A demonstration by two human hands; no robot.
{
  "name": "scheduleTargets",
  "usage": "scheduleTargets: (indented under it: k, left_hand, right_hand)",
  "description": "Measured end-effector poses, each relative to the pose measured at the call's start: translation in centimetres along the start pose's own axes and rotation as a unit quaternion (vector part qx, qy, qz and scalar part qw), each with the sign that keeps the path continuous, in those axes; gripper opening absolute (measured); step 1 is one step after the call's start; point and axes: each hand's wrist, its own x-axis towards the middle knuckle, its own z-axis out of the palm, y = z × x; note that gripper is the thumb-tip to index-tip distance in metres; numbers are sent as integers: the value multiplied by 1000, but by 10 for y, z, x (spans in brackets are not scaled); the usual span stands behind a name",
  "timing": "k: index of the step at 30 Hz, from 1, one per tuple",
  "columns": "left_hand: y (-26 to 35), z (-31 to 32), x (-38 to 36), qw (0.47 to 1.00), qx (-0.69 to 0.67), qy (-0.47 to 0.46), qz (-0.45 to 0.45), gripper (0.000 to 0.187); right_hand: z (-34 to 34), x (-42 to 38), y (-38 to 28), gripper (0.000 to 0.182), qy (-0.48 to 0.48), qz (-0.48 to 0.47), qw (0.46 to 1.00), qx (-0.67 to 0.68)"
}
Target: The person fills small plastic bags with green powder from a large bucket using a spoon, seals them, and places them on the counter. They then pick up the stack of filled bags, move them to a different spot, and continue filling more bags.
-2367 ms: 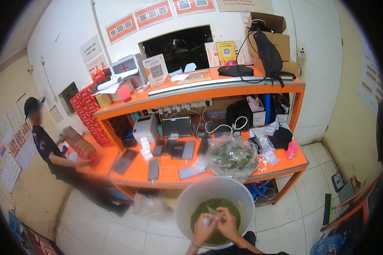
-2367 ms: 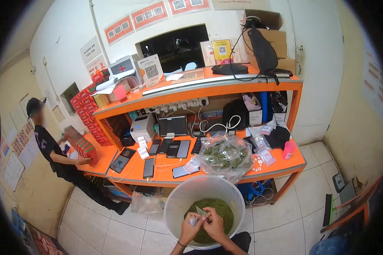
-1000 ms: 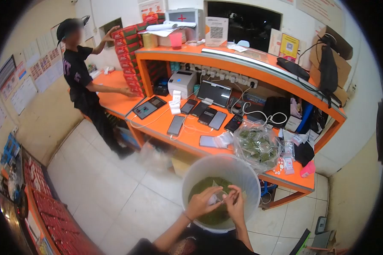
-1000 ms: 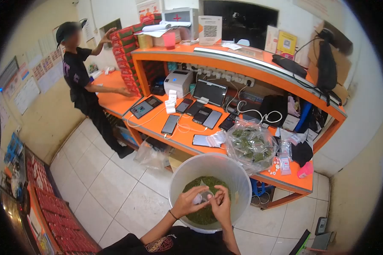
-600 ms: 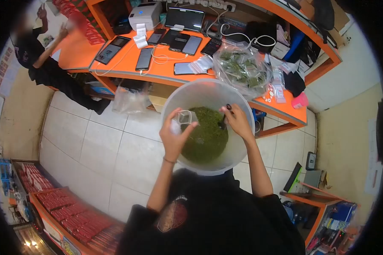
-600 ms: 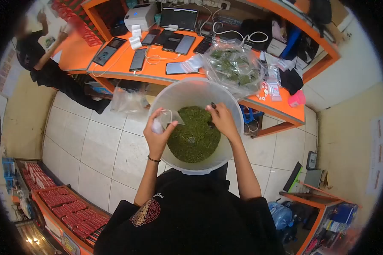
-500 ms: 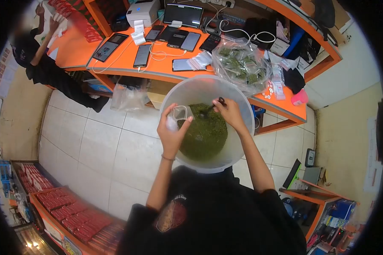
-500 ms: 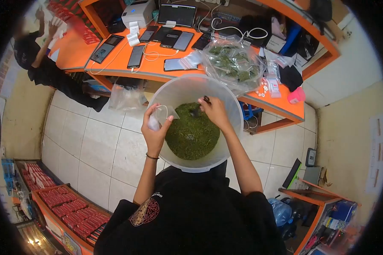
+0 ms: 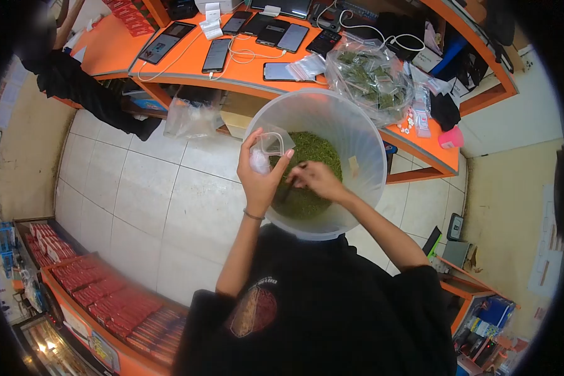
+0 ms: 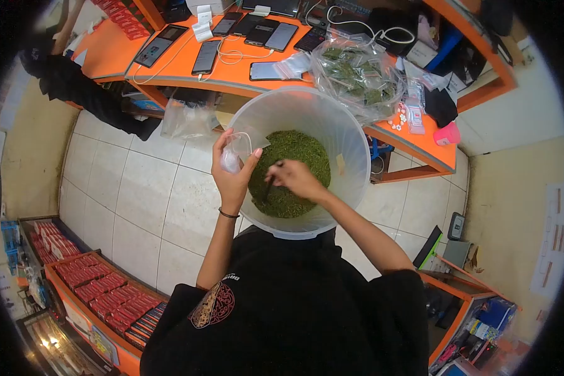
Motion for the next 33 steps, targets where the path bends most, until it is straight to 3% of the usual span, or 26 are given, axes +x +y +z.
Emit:
scheduleTargets:
  k: [2,4,8,10,11,13,14,16,19,21,23,24,26,30,33]
  left_hand:
    - [-2,0,1,1000,12,0,11,63]
    - [-3,0,0,998,54,-2,-14,62]
    - [5,2,2,994,110,-18,24,62]
    - [9,2,3,985,164,-37,36,62]
    - [10,2,4,985,161,-40,42,62]
    - [6,2,6,963,243,-79,91,63]
    - [5,3,7,962,241,-78,98,63]
    - [3,5,8,942,287,-127,119,60]
    - [-4,12,6,943,265,-191,67,59]
    - [-9,18,4,940,260,-208,68,58]
    - [-13,23,2,936,255,-237,52,57]
    - [-13,25,3,936,253,-238,54,57]
    - [-15,26,3,938,239,-247,49,58]
    - [-14,25,4,940,236,-242,46,59]
    - [-1,25,5,944,210,-250,42,57]
  right_hand:
    - [-27,-15,0,34,12,13,999,48]
    - [-42,-41,-27,32,88,112,986,84]
    - [-63,-79,-32,29,145,107,969,172]
    - [-67,-93,-33,29,237,49,934,261]
    - [-66,-98,-35,29,241,42,934,261]
    - [-62,-105,-40,30,349,-45,893,282]
    - [-59,-108,-45,30,349,-52,892,282]
    - [-47,-113,-64,32,464,-143,851,202]
    - [-21,-115,-88,31,488,-220,840,92]
    - [0,-112,-85,23,479,-262,831,108]
    - [12,-106,-75,13,414,-327,847,-59]
    - [15,-106,-78,13,415,-329,846,-60]
    - [17,-107,-86,23,336,-400,795,-309]
    - [22,-113,-84,32,329,-410,782,-334]
    - [14,-116,-76,27,360,-429,787,-260]
